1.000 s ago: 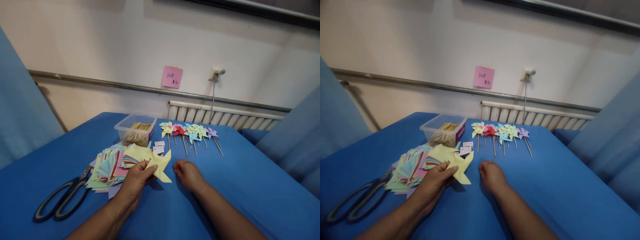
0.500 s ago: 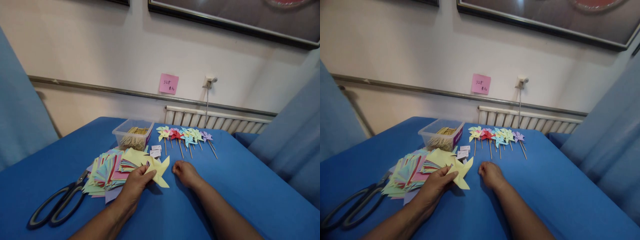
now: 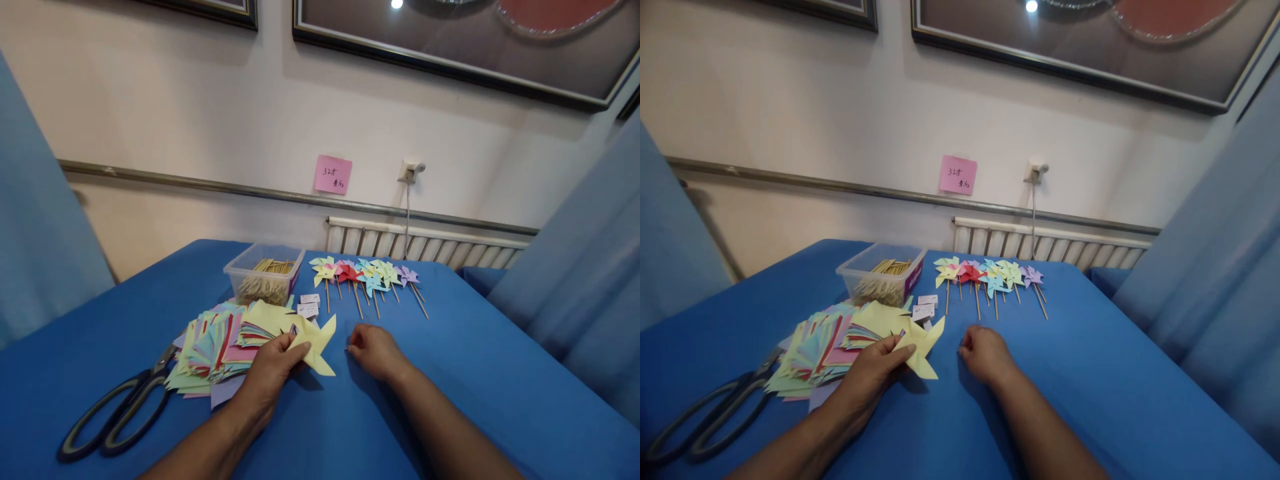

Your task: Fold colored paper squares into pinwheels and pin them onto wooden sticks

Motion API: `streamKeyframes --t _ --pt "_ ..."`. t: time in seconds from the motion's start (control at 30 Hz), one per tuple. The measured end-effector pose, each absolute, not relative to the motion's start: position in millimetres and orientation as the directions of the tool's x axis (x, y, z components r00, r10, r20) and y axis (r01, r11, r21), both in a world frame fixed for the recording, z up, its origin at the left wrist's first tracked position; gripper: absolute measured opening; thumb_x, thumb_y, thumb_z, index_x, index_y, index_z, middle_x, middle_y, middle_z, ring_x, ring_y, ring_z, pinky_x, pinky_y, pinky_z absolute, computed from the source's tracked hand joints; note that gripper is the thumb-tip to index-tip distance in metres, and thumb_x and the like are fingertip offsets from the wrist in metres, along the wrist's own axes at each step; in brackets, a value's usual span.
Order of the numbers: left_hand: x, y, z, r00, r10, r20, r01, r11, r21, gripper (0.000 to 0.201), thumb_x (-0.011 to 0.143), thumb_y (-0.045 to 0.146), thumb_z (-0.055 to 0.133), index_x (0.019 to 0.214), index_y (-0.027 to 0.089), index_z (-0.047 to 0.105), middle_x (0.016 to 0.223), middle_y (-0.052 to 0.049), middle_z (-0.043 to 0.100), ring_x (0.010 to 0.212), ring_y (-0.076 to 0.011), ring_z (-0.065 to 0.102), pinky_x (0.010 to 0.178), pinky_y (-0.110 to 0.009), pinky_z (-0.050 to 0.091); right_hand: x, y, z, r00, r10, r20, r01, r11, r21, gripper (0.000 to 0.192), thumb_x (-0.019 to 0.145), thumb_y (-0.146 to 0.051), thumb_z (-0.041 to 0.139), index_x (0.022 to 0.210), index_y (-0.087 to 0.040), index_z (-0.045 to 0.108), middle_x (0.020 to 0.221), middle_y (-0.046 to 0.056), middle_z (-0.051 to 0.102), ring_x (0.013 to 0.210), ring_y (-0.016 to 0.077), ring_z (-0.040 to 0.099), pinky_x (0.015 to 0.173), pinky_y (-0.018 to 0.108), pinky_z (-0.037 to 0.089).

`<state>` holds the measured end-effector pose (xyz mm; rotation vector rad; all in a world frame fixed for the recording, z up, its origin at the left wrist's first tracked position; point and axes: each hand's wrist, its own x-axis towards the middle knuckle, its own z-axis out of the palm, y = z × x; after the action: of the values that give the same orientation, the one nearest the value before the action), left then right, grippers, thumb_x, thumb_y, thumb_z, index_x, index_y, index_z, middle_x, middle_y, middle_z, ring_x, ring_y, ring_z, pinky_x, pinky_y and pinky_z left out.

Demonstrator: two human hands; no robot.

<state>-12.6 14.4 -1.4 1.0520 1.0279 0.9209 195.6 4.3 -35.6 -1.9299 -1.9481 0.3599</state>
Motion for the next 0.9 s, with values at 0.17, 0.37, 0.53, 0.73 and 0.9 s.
streamKeyframes --t 0.17,0.37,0.53,0.73,0.9 --pt "-12 14 -7 0.244 0.945 -0.217 -0.078 0.242 0.967 0.028 0.053 0.036 0.074 0.065 0.013 0.064 0.055 -0.002 0.063 0.053 -0.0177 0.059 0.049 -0.025 0.043 183 1 -33 -0.001 0.996 0.091 0.936 0.033 -0.35 0.009 0.076 -0.026 0.058 0.079 -0.019 0.062 0.083 0.005 0.066 0.077 0.0175 0.059 0.063 0.025 0.035" --pt "-13 17 -10 0.246 0.95 -0.194 -0.066 0.216 0.974 0.029 0.055 0.037 0.074 0.068 0.012 0.065 0.056 -0.002 0.063 0.054 -0.0183 0.059 0.05 -0.026 0.042 176 1 -32 -0.004 0.996 0.084 0.963 0.026 -0.267 0.014 0.081 -0.024 0.051 0.082 -0.017 0.064 0.09 0.009 0.066 0.084 0.0203 0.061 0.069 0.027 0.038" --pt "-13 18 -17 0.283 0.942 -0.182 -0.043 0.202 0.978 0.027 0.064 0.038 0.068 0.069 0.013 0.063 0.06 -0.003 0.064 0.054 -0.0162 0.058 0.051 -0.025 0.042 175 0 -30 0.032 0.997 0.074 0.973 -0.015 -0.229 0.013 0.079 -0.024 0.056 0.088 -0.017 0.062 0.091 0.011 0.066 0.083 0.0229 0.062 0.066 0.028 0.039" --pt "-13 17 -17 0.288 0.935 -0.208 -0.029 0.226 0.974 0.027 0.063 0.038 0.069 0.071 0.013 0.064 0.06 -0.002 0.065 0.056 -0.0173 0.06 0.052 -0.025 0.043 178 2 -31 0.038 0.998 0.046 0.975 -0.027 -0.22 0.013 0.08 -0.029 0.056 0.083 -0.019 0.063 0.087 0.009 0.069 0.081 0.0223 0.064 0.064 0.028 0.04" --pt "-12 17 -10 0.243 0.942 -0.231 -0.063 0.253 0.965 0.027 0.055 0.037 0.073 0.065 0.013 0.064 0.056 -0.002 0.064 0.053 -0.0177 0.059 0.049 -0.025 0.042 177 1 -32 0.021 0.999 0.047 0.979 -0.01 -0.205 0.016 0.082 -0.024 0.05 0.085 -0.017 0.064 0.09 0.011 0.069 0.083 0.0233 0.064 0.065 0.028 0.04"
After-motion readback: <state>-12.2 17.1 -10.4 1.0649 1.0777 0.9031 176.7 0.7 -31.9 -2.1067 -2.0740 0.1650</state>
